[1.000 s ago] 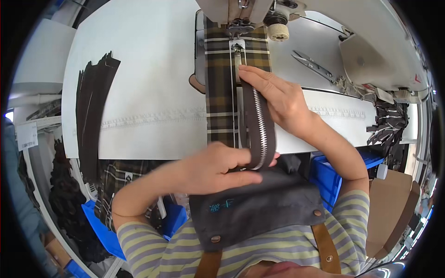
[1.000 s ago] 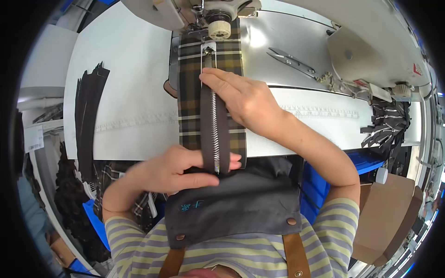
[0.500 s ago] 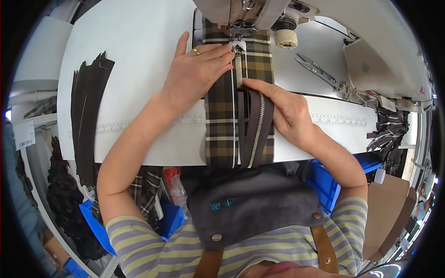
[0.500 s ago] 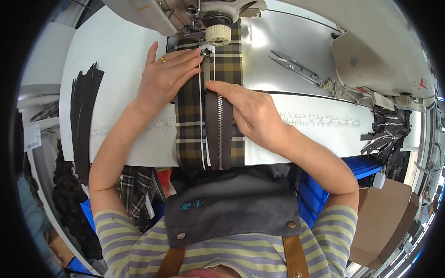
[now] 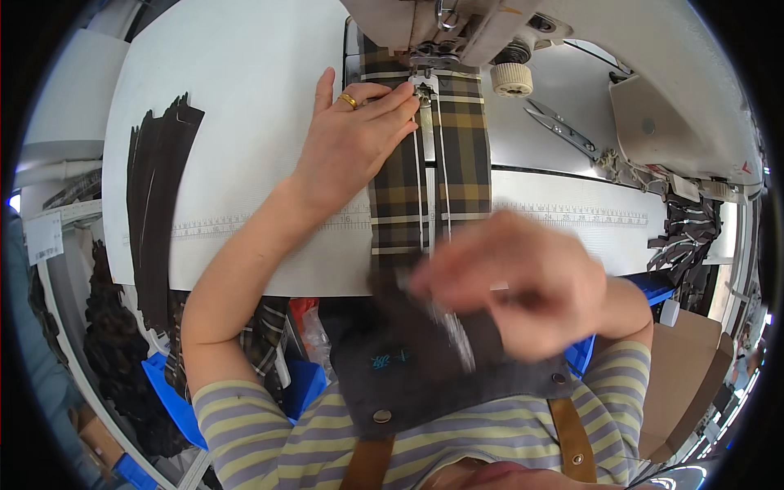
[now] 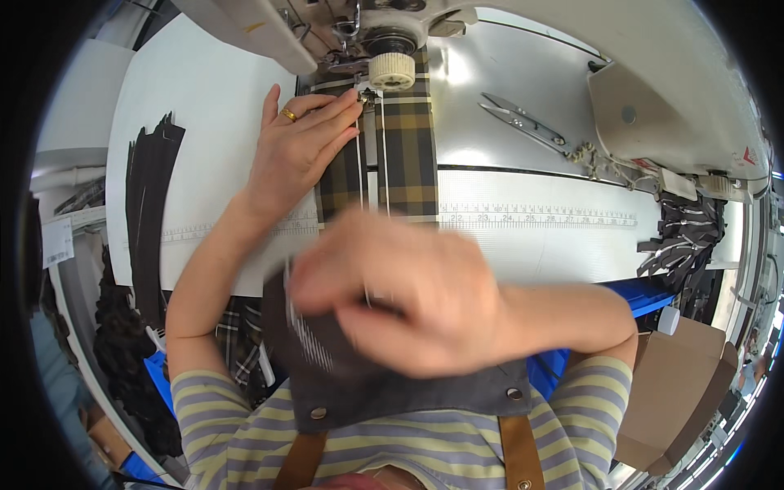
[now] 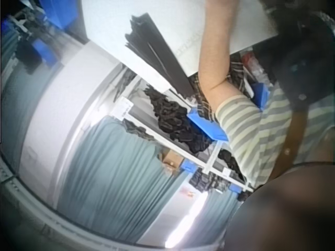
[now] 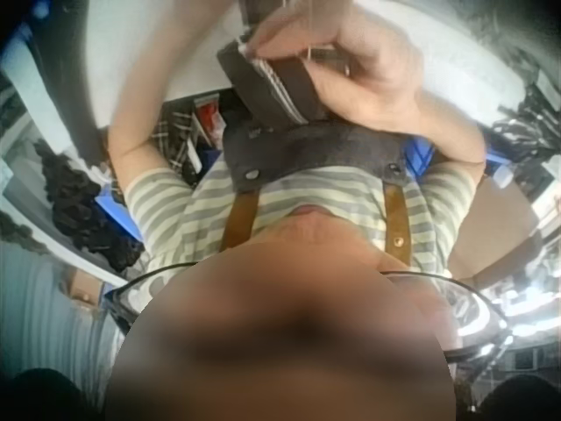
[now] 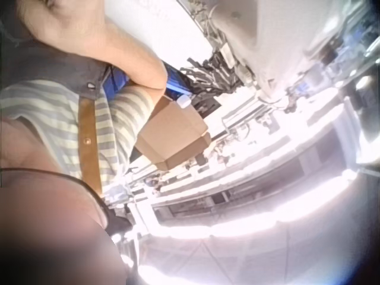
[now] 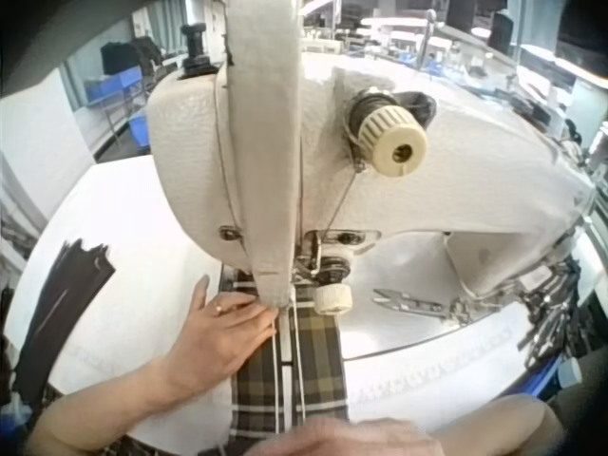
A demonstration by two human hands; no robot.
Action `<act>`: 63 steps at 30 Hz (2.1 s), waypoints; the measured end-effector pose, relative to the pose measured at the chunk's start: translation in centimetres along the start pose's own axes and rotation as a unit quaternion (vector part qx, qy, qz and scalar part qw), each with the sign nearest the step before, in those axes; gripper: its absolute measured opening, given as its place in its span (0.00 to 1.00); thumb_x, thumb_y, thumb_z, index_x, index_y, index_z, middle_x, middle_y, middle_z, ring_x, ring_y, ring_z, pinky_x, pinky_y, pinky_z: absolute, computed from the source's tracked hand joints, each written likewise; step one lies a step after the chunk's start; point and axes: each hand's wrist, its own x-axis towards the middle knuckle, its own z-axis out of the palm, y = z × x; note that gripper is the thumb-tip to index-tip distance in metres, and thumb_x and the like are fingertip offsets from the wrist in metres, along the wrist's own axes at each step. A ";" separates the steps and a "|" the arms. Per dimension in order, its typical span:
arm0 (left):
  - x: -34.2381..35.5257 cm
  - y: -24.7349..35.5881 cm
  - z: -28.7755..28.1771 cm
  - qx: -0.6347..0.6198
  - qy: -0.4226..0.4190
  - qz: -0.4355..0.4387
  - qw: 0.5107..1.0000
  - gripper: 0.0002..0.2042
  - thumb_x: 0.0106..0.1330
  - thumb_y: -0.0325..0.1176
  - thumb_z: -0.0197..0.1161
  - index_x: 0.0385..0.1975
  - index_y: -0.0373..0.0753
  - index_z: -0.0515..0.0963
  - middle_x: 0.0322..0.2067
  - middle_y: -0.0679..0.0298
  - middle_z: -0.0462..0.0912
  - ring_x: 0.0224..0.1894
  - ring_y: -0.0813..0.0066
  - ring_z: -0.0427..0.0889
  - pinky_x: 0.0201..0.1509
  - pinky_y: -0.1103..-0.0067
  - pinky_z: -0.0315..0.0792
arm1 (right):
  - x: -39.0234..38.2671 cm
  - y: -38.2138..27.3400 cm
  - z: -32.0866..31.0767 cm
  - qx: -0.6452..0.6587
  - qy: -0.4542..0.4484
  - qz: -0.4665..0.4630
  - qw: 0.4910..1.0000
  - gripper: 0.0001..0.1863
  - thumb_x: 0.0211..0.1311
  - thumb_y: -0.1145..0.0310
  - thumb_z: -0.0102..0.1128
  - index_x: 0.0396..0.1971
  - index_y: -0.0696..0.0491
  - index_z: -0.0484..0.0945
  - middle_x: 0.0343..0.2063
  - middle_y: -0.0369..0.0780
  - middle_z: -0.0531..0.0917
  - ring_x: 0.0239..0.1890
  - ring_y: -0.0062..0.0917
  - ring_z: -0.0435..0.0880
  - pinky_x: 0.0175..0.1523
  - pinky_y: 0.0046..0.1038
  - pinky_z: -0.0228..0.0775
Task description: Using a sewing machine to attach a zipper to patterned fabric pieces.
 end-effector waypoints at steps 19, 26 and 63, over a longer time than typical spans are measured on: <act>0.0 -0.1 -0.3 -0.026 0.007 -0.039 0.999 0.10 0.61 0.31 0.66 0.42 0.44 0.81 0.45 0.72 0.78 0.47 0.71 0.79 0.68 0.49 0.50 | 1.7 11.0 -3.7 -0.451 0.078 -0.105 0.883 0.10 0.49 0.79 0.64 0.34 0.60 0.80 0.39 0.43 0.85 0.36 0.34 0.86 0.39 0.30 0.81; 0.0 -0.1 -0.1 -0.010 0.006 -0.033 0.999 0.12 0.61 0.32 0.67 0.45 0.45 0.81 0.45 0.73 0.78 0.46 0.72 0.79 0.67 0.47 0.50 | 1.6 10.8 -3.8 -0.451 0.055 -0.057 0.889 0.11 0.53 0.82 0.62 0.39 0.59 0.82 0.44 0.43 0.84 0.41 0.35 0.86 0.43 0.29 0.80; -0.1 0.2 0.1 0.024 0.014 -0.013 1.000 0.10 0.60 0.32 0.65 0.41 0.45 0.83 0.48 0.77 0.83 0.46 0.80 0.78 0.68 0.44 0.47 | 1.7 11.1 -3.6 -0.565 0.062 -0.059 0.821 0.14 0.49 0.79 0.67 0.38 0.56 0.83 0.45 0.37 0.85 0.32 0.28 0.86 0.32 0.26 0.80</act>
